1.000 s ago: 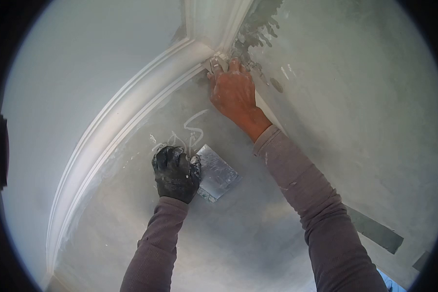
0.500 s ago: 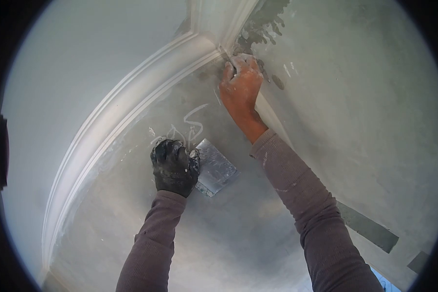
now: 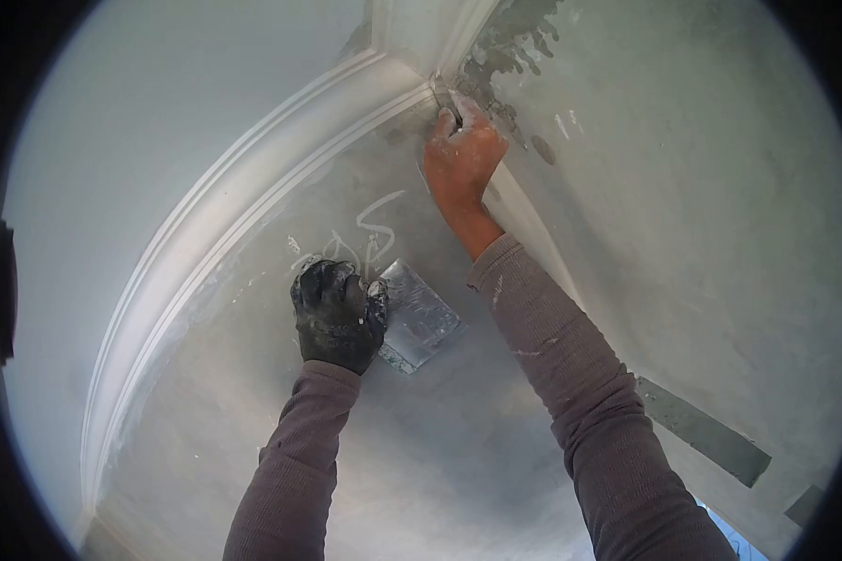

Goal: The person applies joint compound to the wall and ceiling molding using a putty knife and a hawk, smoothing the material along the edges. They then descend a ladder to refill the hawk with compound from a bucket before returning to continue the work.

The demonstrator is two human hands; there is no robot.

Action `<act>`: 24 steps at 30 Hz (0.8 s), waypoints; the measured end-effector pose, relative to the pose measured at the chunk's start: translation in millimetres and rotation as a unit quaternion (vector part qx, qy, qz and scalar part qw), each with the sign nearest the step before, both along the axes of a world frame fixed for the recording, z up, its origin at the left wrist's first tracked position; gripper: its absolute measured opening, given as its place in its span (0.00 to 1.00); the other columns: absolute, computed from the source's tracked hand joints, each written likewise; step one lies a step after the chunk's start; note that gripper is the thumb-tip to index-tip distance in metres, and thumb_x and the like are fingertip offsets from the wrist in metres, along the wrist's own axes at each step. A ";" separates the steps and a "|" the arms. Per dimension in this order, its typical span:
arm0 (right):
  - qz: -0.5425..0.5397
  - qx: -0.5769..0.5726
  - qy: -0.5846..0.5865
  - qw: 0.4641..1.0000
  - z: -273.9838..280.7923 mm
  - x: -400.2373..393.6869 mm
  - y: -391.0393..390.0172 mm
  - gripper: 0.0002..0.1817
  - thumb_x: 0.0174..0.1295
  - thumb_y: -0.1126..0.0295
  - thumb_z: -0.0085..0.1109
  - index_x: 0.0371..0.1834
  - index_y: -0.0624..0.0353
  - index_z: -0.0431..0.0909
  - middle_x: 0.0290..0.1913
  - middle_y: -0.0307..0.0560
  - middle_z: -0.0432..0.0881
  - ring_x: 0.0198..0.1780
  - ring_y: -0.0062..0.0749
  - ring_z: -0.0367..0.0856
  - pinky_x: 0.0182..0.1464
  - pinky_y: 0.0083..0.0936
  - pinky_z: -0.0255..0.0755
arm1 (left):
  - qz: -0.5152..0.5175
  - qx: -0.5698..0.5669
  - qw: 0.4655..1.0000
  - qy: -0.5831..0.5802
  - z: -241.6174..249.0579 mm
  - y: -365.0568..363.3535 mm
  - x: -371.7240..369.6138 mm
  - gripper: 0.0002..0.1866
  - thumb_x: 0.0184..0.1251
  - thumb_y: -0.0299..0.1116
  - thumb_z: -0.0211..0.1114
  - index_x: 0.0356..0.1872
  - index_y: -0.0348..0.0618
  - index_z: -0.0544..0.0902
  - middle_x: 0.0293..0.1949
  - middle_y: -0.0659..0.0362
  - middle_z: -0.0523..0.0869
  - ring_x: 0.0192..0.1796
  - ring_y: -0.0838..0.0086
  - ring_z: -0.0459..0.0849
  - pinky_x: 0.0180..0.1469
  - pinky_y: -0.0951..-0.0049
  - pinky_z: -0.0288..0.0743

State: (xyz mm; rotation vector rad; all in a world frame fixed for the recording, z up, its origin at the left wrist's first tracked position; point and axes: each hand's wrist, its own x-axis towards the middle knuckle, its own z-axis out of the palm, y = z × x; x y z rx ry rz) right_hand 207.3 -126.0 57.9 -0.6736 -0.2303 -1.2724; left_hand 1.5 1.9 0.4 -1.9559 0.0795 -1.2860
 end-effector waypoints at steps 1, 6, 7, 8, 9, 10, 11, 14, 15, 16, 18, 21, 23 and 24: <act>0.006 0.001 -0.007 1.000 1.2 -1.7 -0.8 0.17 0.63 0.71 0.63 0.52 0.68 0.87 0.48 0.66 0.89 0.52 0.62 0.86 0.60 0.47 0.70 | 0.003 0.007 1.000 -0.003 -0.4 0.5 -0.1 0.18 0.71 0.44 0.63 0.44 0.36 0.85 0.52 0.49 0.83 0.65 0.49 0.75 0.72 0.44 0.64; 0.032 -0.008 0.025 0.999 5.9 -8.7 -2.9 0.18 0.62 0.71 0.63 0.52 0.70 0.87 0.47 0.68 0.88 0.50 0.62 0.86 0.59 0.47 0.71 | 0.006 0.011 1.000 -0.002 0.1 -0.5 -0.3 0.19 0.71 0.45 0.63 0.45 0.36 0.85 0.53 0.49 0.83 0.66 0.48 0.75 0.73 0.44 0.64; 0.050 -0.007 0.033 0.998 7.5 -10.4 -2.7 0.17 0.61 0.71 0.63 0.51 0.70 0.87 0.46 0.69 0.88 0.49 0.62 0.86 0.58 0.47 0.72 | 0.001 0.006 1.000 0.001 0.6 -2.3 -1.3 0.19 0.71 0.45 0.63 0.45 0.36 0.85 0.53 0.49 0.83 0.66 0.48 0.75 0.73 0.44 0.64; 0.051 -0.008 0.032 0.998 9.2 -12.2 -2.0 0.17 0.61 0.71 0.63 0.51 0.70 0.87 0.46 0.69 0.88 0.49 0.62 0.86 0.58 0.47 0.72 | -0.003 0.000 1.000 0.004 1.2 -3.3 -2.0 0.19 0.71 0.45 0.63 0.45 0.36 0.85 0.53 0.49 0.83 0.66 0.48 0.75 0.73 0.44 0.64; 0.050 -0.004 0.031 0.998 9.6 -14.2 -1.4 0.17 0.60 0.72 0.63 0.50 0.71 0.87 0.45 0.70 0.88 0.47 0.63 0.87 0.57 0.47 0.73 | -0.002 -0.001 1.000 0.004 1.1 -3.4 -2.2 0.19 0.71 0.45 0.63 0.45 0.36 0.85 0.53 0.49 0.83 0.66 0.48 0.75 0.73 0.44 0.64; 0.048 0.000 0.032 0.998 9.0 -16.0 -1.1 0.17 0.60 0.73 0.63 0.48 0.73 0.87 0.44 0.71 0.88 0.46 0.64 0.87 0.56 0.47 0.75 | 0.007 -0.002 1.000 0.004 0.6 -3.6 -2.0 0.19 0.71 0.45 0.64 0.46 0.36 0.85 0.53 0.49 0.83 0.65 0.48 0.75 0.72 0.44 0.65; 0.047 -0.001 0.032 0.998 9.1 -18.4 -0.1 0.17 0.60 0.73 0.63 0.48 0.73 0.87 0.44 0.71 0.88 0.46 0.64 0.87 0.56 0.47 0.75 | 0.015 -0.002 1.000 0.004 0.6 -3.7 -1.3 0.19 0.71 0.45 0.64 0.46 0.36 0.85 0.54 0.49 0.83 0.65 0.48 0.75 0.72 0.44 0.65; 0.080 -0.006 0.009 0.997 6.3 -31.3 7.0 0.16 0.59 0.73 0.63 0.47 0.74 0.87 0.42 0.72 0.88 0.46 0.65 0.88 0.57 0.47 0.76 | 0.013 0.010 1.000 0.003 1.4 -3.0 -1.2 0.19 0.71 0.45 0.64 0.46 0.36 0.85 0.54 0.49 0.83 0.65 0.48 0.75 0.72 0.44 0.65; 0.077 -0.022 -0.011 0.997 4.2 -34.0 10.4 0.16 0.59 0.73 0.63 0.46 0.74 0.87 0.43 0.72 0.88 0.47 0.65 0.88 0.58 0.46 0.76 | 0.012 0.010 1.000 0.004 1.5 -3.0 -0.9 0.19 0.71 0.45 0.64 0.46 0.36 0.85 0.54 0.49 0.83 0.65 0.48 0.75 0.72 0.44 0.65; 0.074 -0.039 -0.030 0.996 1.6 -35.0 11.2 0.16 0.59 0.74 0.63 0.46 0.74 0.87 0.44 0.72 0.88 0.48 0.65 0.88 0.59 0.46 0.76 | 0.016 0.012 1.000 0.002 0.6 -2.7 -1.4 0.19 0.71 0.45 0.64 0.46 0.36 0.85 0.53 0.49 0.83 0.65 0.48 0.75 0.72 0.44 0.65; 0.098 -0.049 -0.024 0.994 -1.0 -33.5 5.7 0.16 0.59 0.73 0.63 0.46 0.74 0.87 0.44 0.72 0.88 0.49 0.65 0.88 0.59 0.45 0.76 | 0.018 0.015 1.000 0.001 -0.3 -2.1 -0.8 0.19 0.71 0.45 0.64 0.46 0.36 0.85 0.53 0.49 0.83 0.65 0.48 0.75 0.72 0.44 0.65; 0.095 -0.048 -0.009 0.994 -2.7 -24.7 -2.2 0.16 0.60 0.73 0.63 0.48 0.73 0.87 0.46 0.71 0.88 0.50 0.64 0.87 0.60 0.46 0.76 | 0.010 0.010 1.000 -0.006 -0.2 -0.1 -0.2 0.19 0.70 0.45 0.64 0.46 0.36 0.85 0.53 0.49 0.83 0.66 0.48 0.75 0.72 0.44 0.65; 0.071 -0.035 0.000 0.997 -2.1 -11.7 -3.5 0.17 0.61 0.73 0.63 0.49 0.73 0.87 0.47 0.70 0.88 0.51 0.64 0.87 0.60 0.46 0.74 | 0.001 0.005 1.000 -0.001 0.0 0.9 -0.1 0.20 0.71 0.46 0.64 0.47 0.35 0.85 0.54 0.49 0.82 0.66 0.48 0.75 0.73 0.44 0.64; 0.053 -0.037 0.005 0.998 -2.2 -7.5 -4.3 0.17 0.61 0.72 0.63 0.51 0.72 0.86 0.48 0.70 0.88 0.52 0.62 0.86 0.61 0.47 0.73 | 0.002 0.005 1.000 0.000 -0.3 0.7 -0.1 0.20 0.71 0.46 0.64 0.47 0.35 0.85 0.54 0.49 0.82 0.66 0.48 0.75 0.73 0.44 0.64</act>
